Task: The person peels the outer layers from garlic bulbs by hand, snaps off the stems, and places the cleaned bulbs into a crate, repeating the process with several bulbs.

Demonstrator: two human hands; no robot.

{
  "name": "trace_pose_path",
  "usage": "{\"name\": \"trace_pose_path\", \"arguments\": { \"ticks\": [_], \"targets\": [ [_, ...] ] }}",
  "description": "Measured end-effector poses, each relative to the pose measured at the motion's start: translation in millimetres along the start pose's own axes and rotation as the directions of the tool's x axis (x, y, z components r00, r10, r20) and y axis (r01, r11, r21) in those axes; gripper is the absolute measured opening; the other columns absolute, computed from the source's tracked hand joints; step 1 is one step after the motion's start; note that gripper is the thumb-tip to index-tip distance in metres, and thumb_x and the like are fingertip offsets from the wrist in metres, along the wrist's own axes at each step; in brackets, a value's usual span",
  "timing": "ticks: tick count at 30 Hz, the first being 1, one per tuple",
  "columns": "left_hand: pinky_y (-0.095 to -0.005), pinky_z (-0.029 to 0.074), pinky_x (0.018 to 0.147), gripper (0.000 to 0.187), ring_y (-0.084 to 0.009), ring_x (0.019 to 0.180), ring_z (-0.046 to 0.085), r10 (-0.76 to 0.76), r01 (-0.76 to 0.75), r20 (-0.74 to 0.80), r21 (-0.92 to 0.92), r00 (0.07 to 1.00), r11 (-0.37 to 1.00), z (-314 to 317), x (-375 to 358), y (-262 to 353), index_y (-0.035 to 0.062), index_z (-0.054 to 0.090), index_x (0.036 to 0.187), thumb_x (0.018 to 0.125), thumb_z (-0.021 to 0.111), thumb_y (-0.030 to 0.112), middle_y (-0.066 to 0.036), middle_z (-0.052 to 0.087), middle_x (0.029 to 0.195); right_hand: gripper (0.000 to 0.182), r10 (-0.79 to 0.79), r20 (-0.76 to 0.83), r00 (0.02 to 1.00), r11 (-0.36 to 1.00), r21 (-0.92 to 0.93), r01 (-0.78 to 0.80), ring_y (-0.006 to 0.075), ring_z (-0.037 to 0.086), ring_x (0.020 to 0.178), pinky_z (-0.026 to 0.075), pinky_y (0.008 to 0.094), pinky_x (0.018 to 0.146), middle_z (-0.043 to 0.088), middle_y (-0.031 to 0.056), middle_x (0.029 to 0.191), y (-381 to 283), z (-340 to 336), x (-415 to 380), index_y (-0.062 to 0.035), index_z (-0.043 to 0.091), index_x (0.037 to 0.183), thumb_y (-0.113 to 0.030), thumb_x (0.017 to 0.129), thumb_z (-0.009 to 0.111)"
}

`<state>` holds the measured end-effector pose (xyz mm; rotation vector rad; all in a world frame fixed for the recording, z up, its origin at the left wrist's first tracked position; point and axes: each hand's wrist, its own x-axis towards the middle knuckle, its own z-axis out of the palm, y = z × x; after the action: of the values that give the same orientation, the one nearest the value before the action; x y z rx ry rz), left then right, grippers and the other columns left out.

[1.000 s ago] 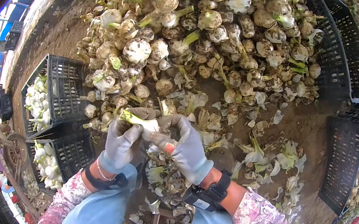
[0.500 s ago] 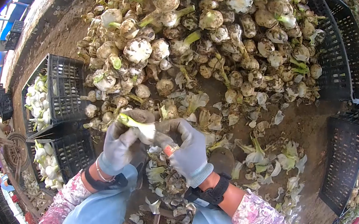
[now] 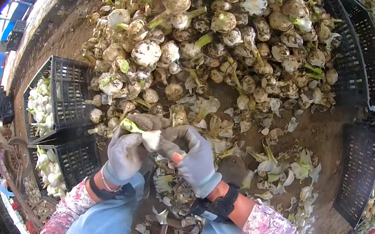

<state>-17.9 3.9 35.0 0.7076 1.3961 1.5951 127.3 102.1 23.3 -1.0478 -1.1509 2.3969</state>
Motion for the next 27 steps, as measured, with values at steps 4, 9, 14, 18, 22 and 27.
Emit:
{"name": "trace_pose_path", "arguments": {
  "ticks": [4,9,14,18,22,27],
  "targets": [
    [-0.0394,0.050,0.093,0.027,-0.0305,0.107,0.062,0.150,-0.153,0.044,0.092,0.988,0.984,-7,0,-11,-0.0068,0.054,0.110,0.085,0.044,-0.008,-0.022,0.059,0.117,0.023,0.052,-0.043,0.998,0.998,-0.019,-0.053,0.0054,0.060,0.078,0.050,0.0214,0.068,0.066,0.0004,0.086,3,-9,4,-0.0010,0.061,0.103,-0.016,0.090,0.072],
    [-0.0445,0.044,0.100,0.028,-0.0323,0.115,0.056,-0.143,0.124,-0.065,-0.232,0.988,0.965,0,-4,-1,-0.0033,0.054,0.112,0.085,0.046,0.003,-0.020,0.057,0.119,0.021,-0.139,-0.069,0.988,0.921,-0.374,0.104,0.0086,0.060,0.072,0.050,0.0262,0.065,0.066,0.0051,0.079,-6,7,-3,-0.0019,0.063,0.098,-0.016,0.087,0.075],
    [-0.0485,0.042,0.102,0.026,-0.0349,0.115,0.054,-0.103,0.096,-0.013,-0.282,0.995,0.955,1,-2,-1,-0.0012,0.055,0.106,0.085,0.047,0.012,-0.018,0.057,0.110,0.016,-0.284,0.063,0.957,0.816,-0.508,0.276,0.0159,0.061,0.067,0.050,0.0304,0.064,0.066,0.0106,0.078,-9,5,-4,-0.0015,0.064,0.093,-0.014,0.085,0.072],
    [-0.0471,0.044,0.103,0.024,-0.0372,0.119,0.055,-0.138,0.141,0.045,-0.518,0.989,0.843,-4,1,-3,-0.0014,0.055,0.103,0.083,0.046,0.009,-0.021,0.058,0.113,0.014,-0.251,0.028,0.967,0.798,-0.559,0.223,0.0220,0.064,0.069,0.050,0.0321,0.064,0.066,0.0141,0.078,2,-6,4,-0.0008,0.064,0.092,-0.011,0.083,0.069],
    [-0.0536,0.039,0.109,0.023,-0.0439,0.126,0.050,-0.256,0.242,0.131,-0.848,0.958,0.471,-15,6,2,-0.0023,0.058,0.097,0.081,0.046,0.008,-0.025,0.060,0.118,0.018,-0.069,0.047,0.997,0.697,-0.712,0.082,0.0314,0.066,0.072,0.051,0.0382,0.067,0.066,0.0176,0.076,10,-22,8,-0.0018,0.065,0.092,-0.017,0.082,0.067],
    [-0.0569,0.038,0.111,0.020,-0.0415,0.123,0.053,-0.387,0.189,0.029,-0.904,0.922,0.384,-20,15,3,0.0035,0.065,0.088,0.076,0.051,0.013,-0.019,0.067,0.110,0.032,0.371,0.279,0.886,0.084,-0.960,0.267,0.0316,0.066,0.090,0.054,0.0410,0.077,0.066,0.0117,0.105,17,-37,9,-0.0161,0.067,0.111,-0.023,0.080,0.071]
  ]
}}
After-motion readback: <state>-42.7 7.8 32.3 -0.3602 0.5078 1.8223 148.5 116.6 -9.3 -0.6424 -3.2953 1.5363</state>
